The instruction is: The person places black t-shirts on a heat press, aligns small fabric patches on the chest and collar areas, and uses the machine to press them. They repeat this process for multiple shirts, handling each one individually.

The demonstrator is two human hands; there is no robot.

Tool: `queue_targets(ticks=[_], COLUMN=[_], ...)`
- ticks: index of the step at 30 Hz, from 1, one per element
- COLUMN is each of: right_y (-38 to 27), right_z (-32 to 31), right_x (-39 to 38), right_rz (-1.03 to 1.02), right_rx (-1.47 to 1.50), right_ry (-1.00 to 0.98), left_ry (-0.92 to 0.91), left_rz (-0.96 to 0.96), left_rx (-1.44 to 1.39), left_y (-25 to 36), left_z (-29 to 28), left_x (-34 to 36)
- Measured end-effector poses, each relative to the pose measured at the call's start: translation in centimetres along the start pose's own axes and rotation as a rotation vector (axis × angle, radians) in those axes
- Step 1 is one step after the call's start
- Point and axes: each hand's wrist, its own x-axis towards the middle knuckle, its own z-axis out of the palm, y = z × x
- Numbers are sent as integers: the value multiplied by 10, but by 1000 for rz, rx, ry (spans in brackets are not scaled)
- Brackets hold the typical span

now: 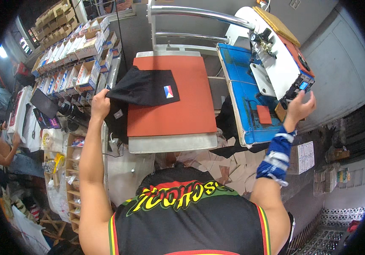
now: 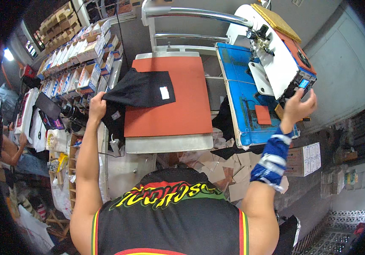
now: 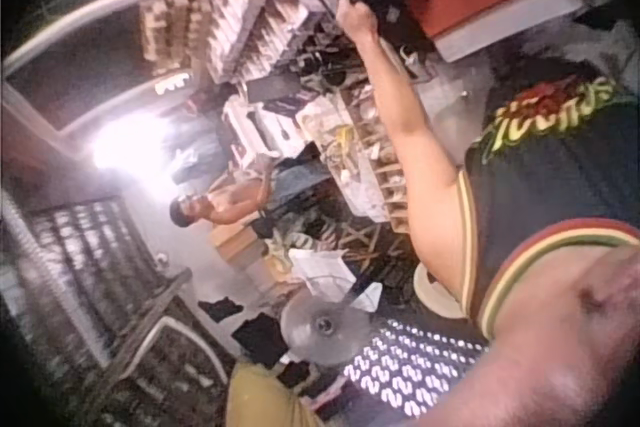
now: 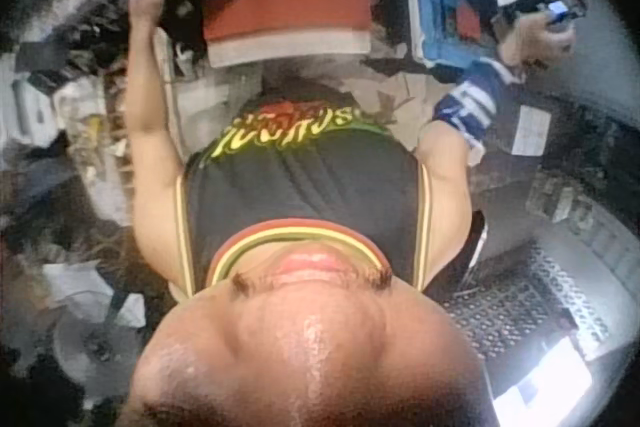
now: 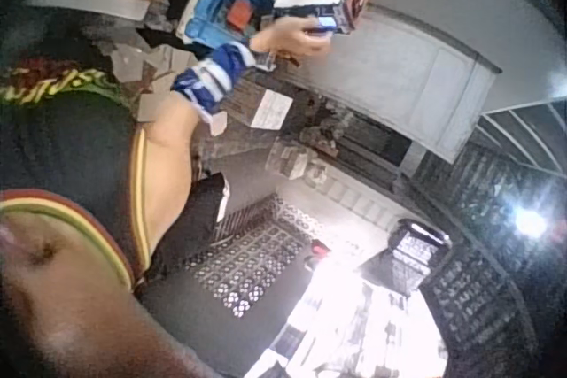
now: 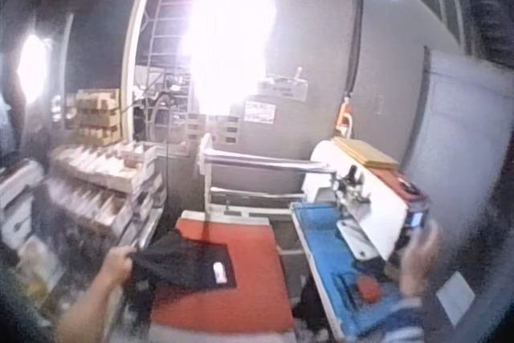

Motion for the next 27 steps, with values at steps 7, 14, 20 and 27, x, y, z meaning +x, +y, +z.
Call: queue_targets(ticks=[7,14,20,27], right_y=[-230,-434,-449,-403], right_z=[-41,-107,-141,-200], right_x=[-114,-176,-137,-84], right_rz=[95,-508,-397,-540], right_rx=[769,1396,1733,2232], right_ry=[-821,-1237,-1457,-1885], left_ry=[-85,-98,346,726], left_rz=[194,231,-137,-864], left_rx=[168,110,-239,132], left_y=[107,152,165,215], left_z=[-79,-129,-117,7], left_x=[-34,-101,-243,-424])
